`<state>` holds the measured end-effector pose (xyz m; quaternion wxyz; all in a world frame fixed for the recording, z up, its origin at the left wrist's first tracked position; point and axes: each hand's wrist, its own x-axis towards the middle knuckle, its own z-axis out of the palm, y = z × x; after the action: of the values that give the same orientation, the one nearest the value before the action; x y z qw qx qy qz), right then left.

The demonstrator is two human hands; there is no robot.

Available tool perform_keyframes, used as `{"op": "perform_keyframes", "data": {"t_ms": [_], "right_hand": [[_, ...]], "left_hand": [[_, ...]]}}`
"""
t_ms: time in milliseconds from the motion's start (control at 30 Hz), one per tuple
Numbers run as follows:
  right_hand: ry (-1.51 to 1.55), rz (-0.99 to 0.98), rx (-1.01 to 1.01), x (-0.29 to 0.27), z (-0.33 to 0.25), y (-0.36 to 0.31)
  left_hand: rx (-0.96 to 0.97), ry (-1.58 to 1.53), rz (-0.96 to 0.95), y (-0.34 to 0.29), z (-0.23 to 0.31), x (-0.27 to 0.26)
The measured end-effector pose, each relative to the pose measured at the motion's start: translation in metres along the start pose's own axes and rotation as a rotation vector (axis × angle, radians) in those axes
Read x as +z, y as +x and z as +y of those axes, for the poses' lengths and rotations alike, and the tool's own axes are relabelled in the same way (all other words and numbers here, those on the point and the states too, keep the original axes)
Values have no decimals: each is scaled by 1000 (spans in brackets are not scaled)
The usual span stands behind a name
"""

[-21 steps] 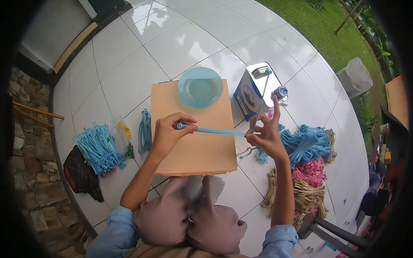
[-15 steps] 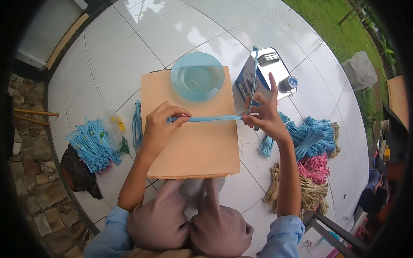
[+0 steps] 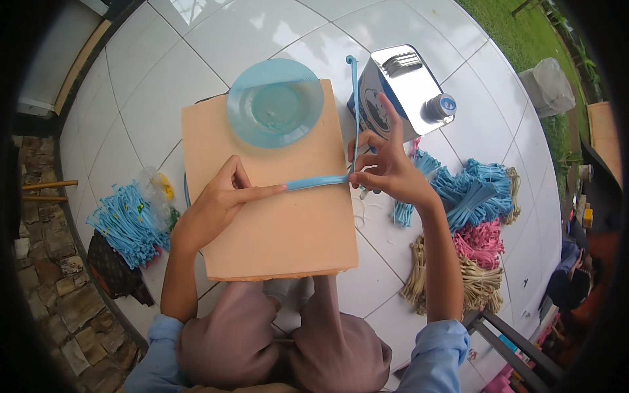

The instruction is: The person applies adhesive from a bowl to blue straps and attaches small green and yellow floral components to other blue straps.

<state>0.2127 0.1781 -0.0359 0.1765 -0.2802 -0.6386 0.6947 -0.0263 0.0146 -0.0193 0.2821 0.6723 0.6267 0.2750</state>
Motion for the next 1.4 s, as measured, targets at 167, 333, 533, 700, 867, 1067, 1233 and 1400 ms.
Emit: {"op": "perform_keyframes", "data": {"t_ms": [167,333,533,700,867,1067,1233,1400], "right_hand": [[-10,-5,-17,-1,1,6],[-51,-34,-19,-7,8,12],[-52,-37,-11,-8,7,15],[-26,-60,9,-12,12,17],[10,-68,27,-12,14,17],[74,-72,36,-10,16,16],[-31,-94,57,-8,5,17],[-19,-101,47,-10,10,18]], "left_hand": [[-13,75,12,1,1,2],[-4,107,-22,3,-1,0],[-28,101,-29,4,0,0],[-36,114,10,5,5,1],[-72,161,-54,5,10,-1],[-93,329,-63,5,20,1],[-35,343,-64,7,19,-1],[1,334,-63,10,17,0]]}}
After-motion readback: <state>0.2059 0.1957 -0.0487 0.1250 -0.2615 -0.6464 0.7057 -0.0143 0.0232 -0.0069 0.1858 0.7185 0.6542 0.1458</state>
